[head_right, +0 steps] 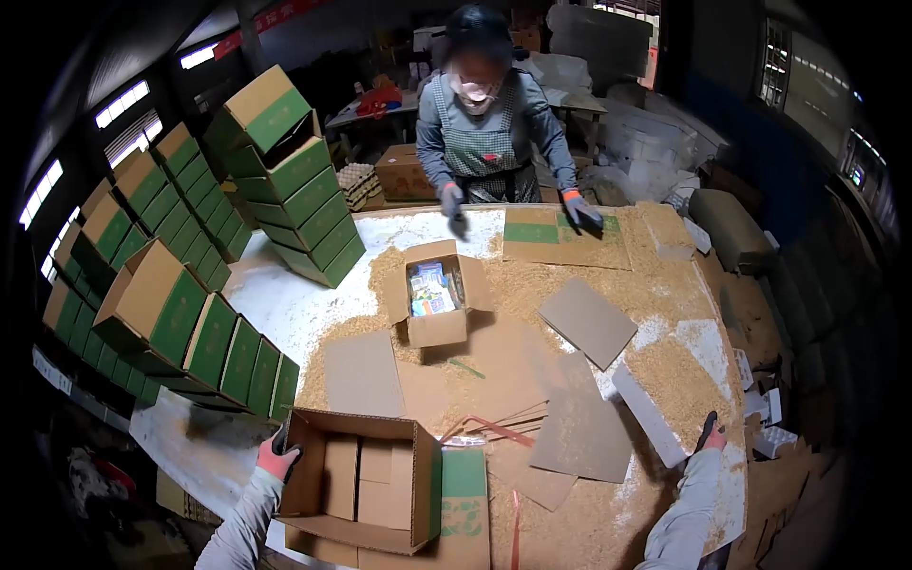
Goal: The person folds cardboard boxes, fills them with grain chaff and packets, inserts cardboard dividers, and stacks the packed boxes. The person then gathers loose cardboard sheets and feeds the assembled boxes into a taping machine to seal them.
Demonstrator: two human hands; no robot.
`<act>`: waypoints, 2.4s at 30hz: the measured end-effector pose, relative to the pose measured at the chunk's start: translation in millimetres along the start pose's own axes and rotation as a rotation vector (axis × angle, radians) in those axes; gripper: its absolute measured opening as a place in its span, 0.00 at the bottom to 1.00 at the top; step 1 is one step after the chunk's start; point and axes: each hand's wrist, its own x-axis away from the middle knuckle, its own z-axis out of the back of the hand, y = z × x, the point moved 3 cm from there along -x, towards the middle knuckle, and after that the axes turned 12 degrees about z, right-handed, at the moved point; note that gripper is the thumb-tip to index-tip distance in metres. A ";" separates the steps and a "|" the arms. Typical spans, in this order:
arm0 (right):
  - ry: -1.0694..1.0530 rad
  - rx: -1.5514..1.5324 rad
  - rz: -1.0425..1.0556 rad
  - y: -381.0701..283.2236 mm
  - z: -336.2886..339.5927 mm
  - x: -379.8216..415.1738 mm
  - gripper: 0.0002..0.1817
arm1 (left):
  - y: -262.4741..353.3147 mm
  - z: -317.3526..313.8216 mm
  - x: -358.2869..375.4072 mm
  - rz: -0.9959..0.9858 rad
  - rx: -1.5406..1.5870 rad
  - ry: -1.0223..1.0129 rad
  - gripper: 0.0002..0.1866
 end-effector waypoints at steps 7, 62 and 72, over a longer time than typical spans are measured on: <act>-0.797 -0.460 -0.074 -351.4 -46.7 239.6 0.25 | 18.3 -12.9 -23.8 0.070 -0.191 -0.105 0.24; -0.990 0.681 1.407 -420.2 -494.8 289.6 0.19 | -74.4 -0.6 -124.3 0.258 0.732 0.226 0.16; -1.332 0.278 1.812 -459.3 -156.9 435.0 0.25 | 80.4 111.7 0.7 -0.215 0.818 0.419 0.18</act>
